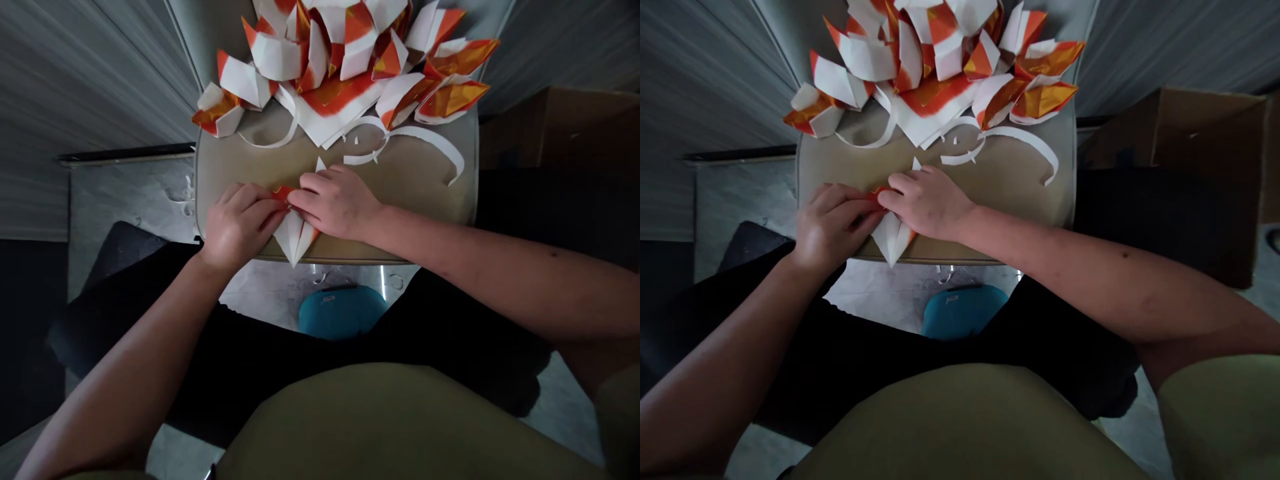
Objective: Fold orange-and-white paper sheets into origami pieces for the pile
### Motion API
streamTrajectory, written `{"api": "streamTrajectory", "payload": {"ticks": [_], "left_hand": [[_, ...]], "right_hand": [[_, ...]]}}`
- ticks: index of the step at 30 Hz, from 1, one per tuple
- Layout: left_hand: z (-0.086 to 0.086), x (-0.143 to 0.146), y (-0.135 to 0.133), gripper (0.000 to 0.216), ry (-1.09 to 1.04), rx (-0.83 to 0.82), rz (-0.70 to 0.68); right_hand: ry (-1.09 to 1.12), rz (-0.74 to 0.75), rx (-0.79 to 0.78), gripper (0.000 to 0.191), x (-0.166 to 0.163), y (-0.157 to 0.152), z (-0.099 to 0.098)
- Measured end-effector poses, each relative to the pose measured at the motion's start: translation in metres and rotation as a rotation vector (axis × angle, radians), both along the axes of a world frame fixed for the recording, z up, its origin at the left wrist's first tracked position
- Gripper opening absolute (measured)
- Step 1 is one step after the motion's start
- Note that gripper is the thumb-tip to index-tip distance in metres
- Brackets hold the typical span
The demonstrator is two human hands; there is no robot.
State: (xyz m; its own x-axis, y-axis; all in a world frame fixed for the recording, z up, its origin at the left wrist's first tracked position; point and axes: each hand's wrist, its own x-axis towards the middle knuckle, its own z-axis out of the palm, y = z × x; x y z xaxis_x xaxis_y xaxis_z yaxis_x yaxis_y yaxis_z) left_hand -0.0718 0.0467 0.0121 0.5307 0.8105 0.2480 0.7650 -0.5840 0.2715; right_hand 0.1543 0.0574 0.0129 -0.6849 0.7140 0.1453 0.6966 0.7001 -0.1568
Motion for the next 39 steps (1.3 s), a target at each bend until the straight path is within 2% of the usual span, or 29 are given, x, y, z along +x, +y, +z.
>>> {"api": "streamTrajectory", "payload": {"ticks": [8, 12, 25, 31, 36, 39], "left_hand": [[0.011, -0.005, -0.003, 0.027, -0.004, -0.074, -0.086], [0.016, -0.010, -0.008, 0.025, 0.015, -0.089, -0.074], [0.007, -0.031, -0.020, 0.024, 0.038, -0.003, -0.121], [0.012, -0.022, -0.014, 0.019, 0.004, -0.005, -0.063], [0.012, -0.009, -0.005, 0.027, -0.044, 0.010, 0.069], [0.006, -0.003, 0.001, 0.040, -0.031, -0.046, 0.034]], "right_hand": [[0.018, 0.036, -0.012, 0.032, 0.005, 0.001, -0.001], [0.047, 0.087, -0.003, 0.037, 0.012, -0.003, -0.001], [0.088, 0.093, -0.044, 0.045, 0.015, -0.005, -0.001], [0.043, 0.088, 0.003, 0.044, 0.014, -0.007, 0.000], [0.028, 0.072, 0.016, 0.045, 0.013, -0.007, -0.002], [0.040, 0.076, 0.001, 0.042, 0.014, -0.006, -0.004]]}}
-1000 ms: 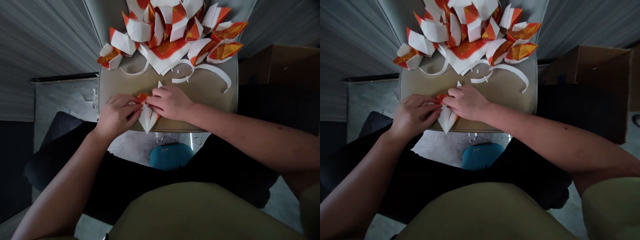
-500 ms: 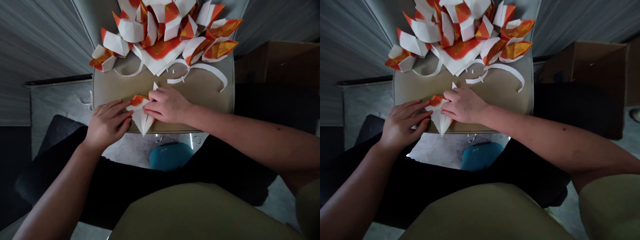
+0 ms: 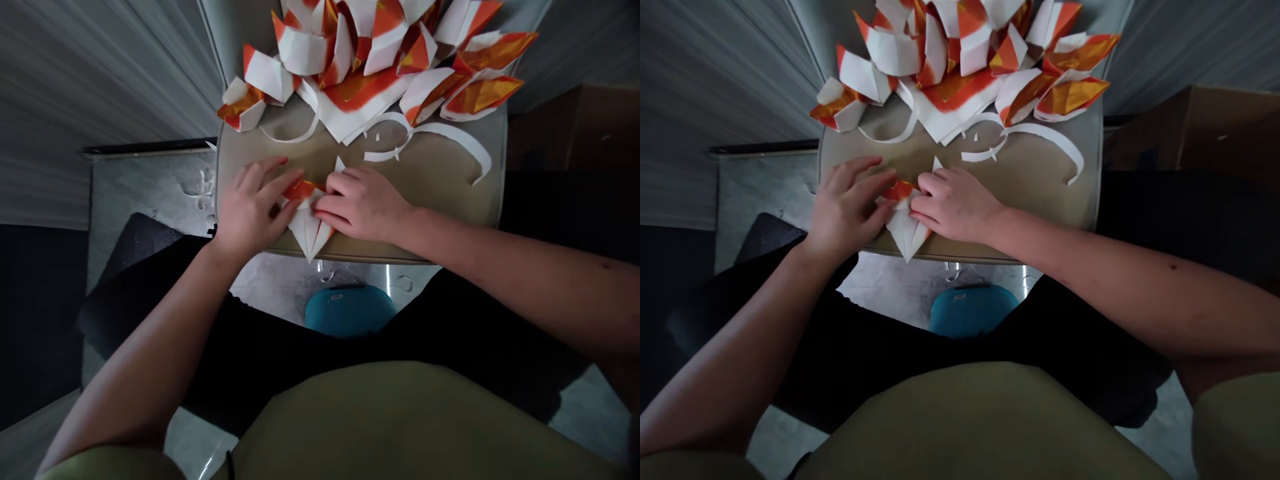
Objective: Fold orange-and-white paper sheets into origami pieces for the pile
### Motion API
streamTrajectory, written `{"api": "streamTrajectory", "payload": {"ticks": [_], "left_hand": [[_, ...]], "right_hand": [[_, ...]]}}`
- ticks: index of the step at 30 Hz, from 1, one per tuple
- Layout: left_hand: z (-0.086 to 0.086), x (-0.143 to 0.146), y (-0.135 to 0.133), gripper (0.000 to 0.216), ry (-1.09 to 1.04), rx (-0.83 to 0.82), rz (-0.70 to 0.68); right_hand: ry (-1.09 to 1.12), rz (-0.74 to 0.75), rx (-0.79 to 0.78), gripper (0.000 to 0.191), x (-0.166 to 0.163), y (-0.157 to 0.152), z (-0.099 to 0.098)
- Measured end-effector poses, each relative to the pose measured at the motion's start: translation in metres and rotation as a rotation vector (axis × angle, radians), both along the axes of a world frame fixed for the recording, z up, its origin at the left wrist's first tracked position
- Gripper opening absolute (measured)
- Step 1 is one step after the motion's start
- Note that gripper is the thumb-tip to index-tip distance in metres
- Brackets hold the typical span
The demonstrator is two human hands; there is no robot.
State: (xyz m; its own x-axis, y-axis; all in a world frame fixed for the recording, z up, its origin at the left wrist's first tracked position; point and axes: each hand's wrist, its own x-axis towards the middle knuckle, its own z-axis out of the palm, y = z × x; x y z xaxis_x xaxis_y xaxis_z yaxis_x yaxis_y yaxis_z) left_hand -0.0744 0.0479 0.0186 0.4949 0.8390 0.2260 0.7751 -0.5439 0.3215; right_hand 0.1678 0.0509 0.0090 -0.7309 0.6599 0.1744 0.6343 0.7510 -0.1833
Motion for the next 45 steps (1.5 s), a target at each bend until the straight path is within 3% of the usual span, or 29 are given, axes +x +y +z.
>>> {"api": "streamTrajectory", "payload": {"ticks": [6, 18, 25, 34, 45], "left_hand": [[-0.008, 0.005, 0.005, 0.040, 0.090, -0.039, -0.052], [0.004, 0.016, -0.023, 0.040, 0.177, 0.130, 0.020], [0.004, 0.020, -0.023, 0.031, 0.176, 0.171, -0.181], [0.004, 0.020, -0.022, 0.027, 0.159, 0.136, -0.156], [0.003, 0.021, -0.024, 0.027, 0.149, 0.152, -0.141]], "right_hand": [[0.041, -0.006, 0.034, 0.039, 0.005, -0.009, 0.001], [0.211, -0.138, 0.191, 0.031, 0.025, -0.026, 0.009], [0.184, -0.145, 0.173, 0.025, 0.023, -0.028, 0.017], [0.168, -0.176, 0.201, 0.014, 0.028, -0.025, 0.017], [0.061, -0.339, 0.129, 0.031, 0.033, -0.024, 0.016]]}}
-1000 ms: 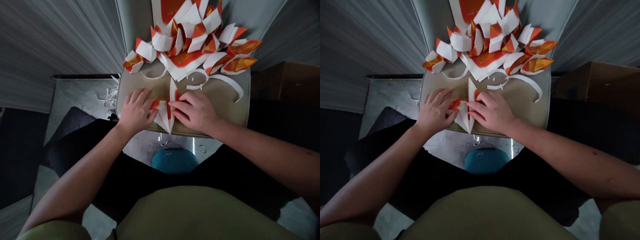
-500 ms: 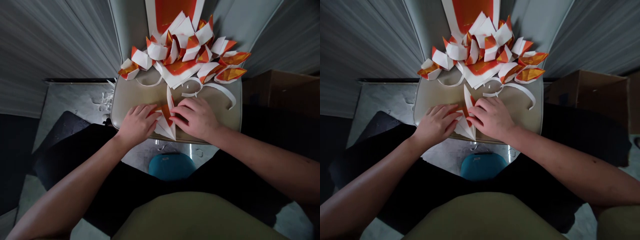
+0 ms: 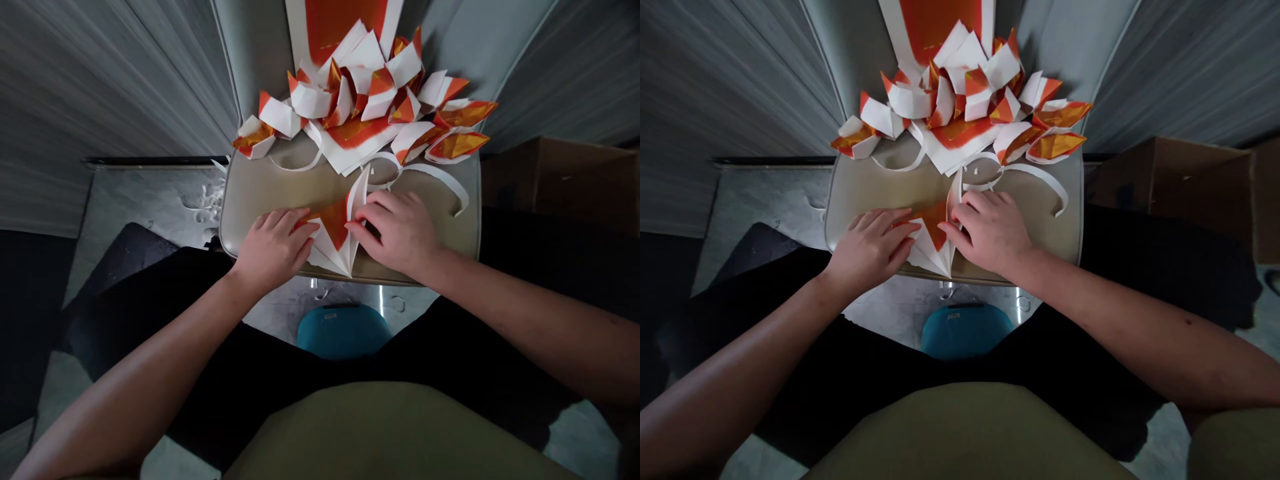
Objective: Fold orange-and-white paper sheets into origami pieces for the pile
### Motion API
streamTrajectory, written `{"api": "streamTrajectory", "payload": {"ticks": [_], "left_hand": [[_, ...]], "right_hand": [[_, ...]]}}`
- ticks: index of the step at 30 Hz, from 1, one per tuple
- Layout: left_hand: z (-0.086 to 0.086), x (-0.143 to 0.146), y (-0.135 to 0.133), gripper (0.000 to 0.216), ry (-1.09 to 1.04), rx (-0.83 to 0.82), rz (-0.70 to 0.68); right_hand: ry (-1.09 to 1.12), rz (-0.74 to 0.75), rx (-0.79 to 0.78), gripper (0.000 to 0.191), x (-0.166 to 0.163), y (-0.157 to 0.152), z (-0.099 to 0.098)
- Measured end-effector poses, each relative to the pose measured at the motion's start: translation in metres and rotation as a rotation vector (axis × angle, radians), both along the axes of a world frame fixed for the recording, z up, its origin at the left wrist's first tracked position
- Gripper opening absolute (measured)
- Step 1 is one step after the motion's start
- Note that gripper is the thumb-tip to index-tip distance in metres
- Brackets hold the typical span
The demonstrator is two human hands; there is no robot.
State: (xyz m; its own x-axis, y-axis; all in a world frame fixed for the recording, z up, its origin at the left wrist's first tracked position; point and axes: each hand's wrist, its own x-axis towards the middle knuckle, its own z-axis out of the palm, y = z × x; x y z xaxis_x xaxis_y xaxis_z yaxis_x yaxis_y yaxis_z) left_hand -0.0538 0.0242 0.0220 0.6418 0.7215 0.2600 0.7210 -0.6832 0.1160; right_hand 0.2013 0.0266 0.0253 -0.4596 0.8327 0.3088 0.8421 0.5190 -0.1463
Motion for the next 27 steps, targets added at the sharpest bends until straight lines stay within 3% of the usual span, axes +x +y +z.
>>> {"api": "streamTrajectory", "payload": {"ticks": [11, 16, 18, 23, 27], "left_hand": [[-0.001, 0.000, -0.002, 0.021, -0.019, 0.079, 0.012], [-0.006, 0.008, 0.004, 0.026, -0.036, 0.086, 0.049], [-0.008, 0.013, 0.008, 0.028, -0.042, 0.061, 0.070], [-0.010, 0.023, 0.019, 0.029, -0.058, -0.057, 0.086], [-0.009, 0.029, 0.026, 0.033, -0.075, -0.119, 0.097]], "right_hand": [[-0.107, -0.055, -0.084, 0.044, -0.003, -0.004, 0.001], [-0.062, -0.060, -0.096, 0.031, -0.004, -0.002, -0.004], [-0.022, -0.059, -0.094, 0.026, -0.004, -0.002, -0.007], [0.107, -0.030, -0.105, 0.037, -0.004, -0.003, -0.010], [0.141, -0.020, -0.122, 0.032, -0.003, -0.002, -0.011]]}}
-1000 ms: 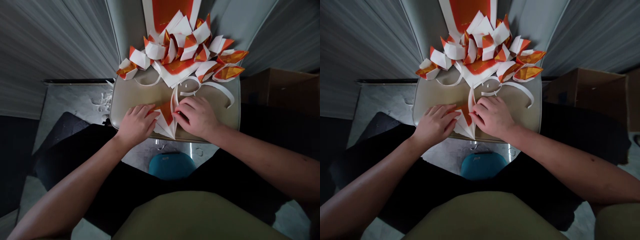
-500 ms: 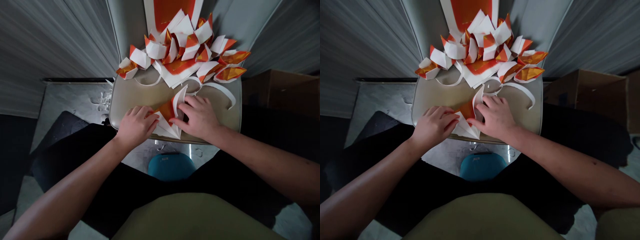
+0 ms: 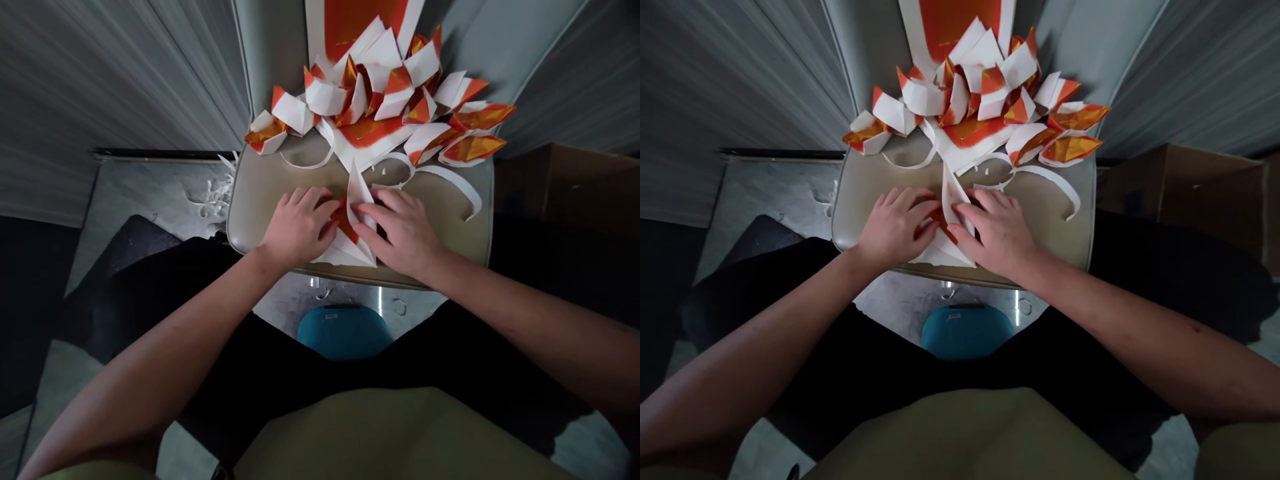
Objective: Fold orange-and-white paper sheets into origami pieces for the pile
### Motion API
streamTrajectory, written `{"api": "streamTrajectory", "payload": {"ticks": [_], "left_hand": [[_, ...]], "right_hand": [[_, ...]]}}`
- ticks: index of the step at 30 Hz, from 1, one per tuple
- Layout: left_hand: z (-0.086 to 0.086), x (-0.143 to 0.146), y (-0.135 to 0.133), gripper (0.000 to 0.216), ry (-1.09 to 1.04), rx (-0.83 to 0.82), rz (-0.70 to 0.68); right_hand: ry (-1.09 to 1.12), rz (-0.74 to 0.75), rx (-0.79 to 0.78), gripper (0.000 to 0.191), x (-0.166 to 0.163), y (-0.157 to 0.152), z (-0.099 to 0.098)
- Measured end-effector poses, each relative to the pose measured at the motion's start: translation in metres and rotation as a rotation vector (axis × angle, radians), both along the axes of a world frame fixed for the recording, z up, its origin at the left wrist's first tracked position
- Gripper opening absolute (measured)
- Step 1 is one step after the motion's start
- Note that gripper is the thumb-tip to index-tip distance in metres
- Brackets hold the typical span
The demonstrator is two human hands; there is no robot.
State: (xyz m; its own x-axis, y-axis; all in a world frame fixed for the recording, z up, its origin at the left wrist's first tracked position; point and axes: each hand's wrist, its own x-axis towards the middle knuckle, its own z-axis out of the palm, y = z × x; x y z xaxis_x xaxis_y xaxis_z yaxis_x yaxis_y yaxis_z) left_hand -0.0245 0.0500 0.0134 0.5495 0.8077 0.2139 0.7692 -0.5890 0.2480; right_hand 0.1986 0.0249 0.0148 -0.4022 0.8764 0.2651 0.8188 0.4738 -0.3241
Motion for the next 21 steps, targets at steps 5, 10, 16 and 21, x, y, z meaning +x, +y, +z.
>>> {"api": "streamTrajectory", "payload": {"ticks": [5, 10, 16, 21], "left_hand": [[0.000, 0.008, 0.008, 0.032, 0.009, -0.012, 0.017], [-0.001, 0.015, 0.012, 0.039, 0.019, 0.003, -0.052], [-0.001, 0.024, -0.004, 0.046, 0.025, -0.017, -0.133], [-0.004, 0.027, -0.008, 0.050, -0.011, -0.025, -0.115]], "right_hand": [[0.017, 0.020, 0.003, 0.030, 0.003, -0.001, -0.001], [0.016, 0.004, 0.019, 0.024, 0.006, -0.004, 0.001], [-0.073, -0.053, 0.050, 0.018, 0.009, -0.007, -0.002], [-0.047, -0.050, 0.048, 0.021, 0.009, -0.008, -0.004]]}}
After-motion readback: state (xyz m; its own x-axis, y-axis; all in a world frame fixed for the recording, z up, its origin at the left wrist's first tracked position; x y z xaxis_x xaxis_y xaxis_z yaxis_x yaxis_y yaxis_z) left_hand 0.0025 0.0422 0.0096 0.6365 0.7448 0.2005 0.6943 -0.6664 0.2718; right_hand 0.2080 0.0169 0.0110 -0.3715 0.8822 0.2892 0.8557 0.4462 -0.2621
